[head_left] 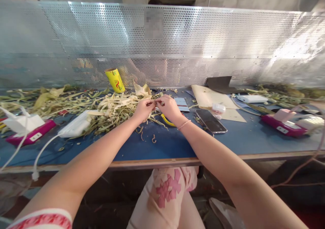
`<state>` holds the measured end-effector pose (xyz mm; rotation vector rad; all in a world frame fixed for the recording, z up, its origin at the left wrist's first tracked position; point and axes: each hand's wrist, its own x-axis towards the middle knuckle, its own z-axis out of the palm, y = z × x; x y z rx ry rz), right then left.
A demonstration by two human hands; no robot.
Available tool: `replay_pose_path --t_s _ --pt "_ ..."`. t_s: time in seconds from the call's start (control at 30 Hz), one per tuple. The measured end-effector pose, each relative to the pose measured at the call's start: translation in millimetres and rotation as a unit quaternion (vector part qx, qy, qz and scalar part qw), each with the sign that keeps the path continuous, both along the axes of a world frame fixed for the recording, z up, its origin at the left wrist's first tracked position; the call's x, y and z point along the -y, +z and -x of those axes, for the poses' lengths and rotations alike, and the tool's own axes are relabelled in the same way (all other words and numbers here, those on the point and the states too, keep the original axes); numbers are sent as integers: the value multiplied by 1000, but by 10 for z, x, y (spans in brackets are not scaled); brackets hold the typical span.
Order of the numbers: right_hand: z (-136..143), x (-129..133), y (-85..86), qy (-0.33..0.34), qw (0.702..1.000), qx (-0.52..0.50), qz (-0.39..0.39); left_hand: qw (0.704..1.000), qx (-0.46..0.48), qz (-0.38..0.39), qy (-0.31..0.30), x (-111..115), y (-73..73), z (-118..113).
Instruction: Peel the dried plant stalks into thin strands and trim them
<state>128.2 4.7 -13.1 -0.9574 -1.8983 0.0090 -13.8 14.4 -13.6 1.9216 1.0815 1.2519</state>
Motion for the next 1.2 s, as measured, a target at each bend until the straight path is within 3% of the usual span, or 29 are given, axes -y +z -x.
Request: replay_pose_path --t_s 0.23,0.47,0.63,0.77,0.97,1.03,1.2 --pt "9 9 17 -16 999 24 16 996 -54 -35 54 118 96 -20" --pt "22 -48 -4 3 999 -24 32 983 -115 -110 87 134 127 -13" --pt "19 -96 17 16 992 -62 106 980 -119 -135 81 107 114 -6" --pt "31 -111 8 61 968 -122 210 986 -97 -112 74 112 114 -12" --pt "69 -66 -4 121 901 -257 328 994 -56 -64 66 127 119 -37" --pt "66 -50 17 113 907 -252 319 996 -40 -61 61 116 99 -38" --pt "34 -23 86 35 958 -159 237 991 -47 -108 63 83 41 -18"
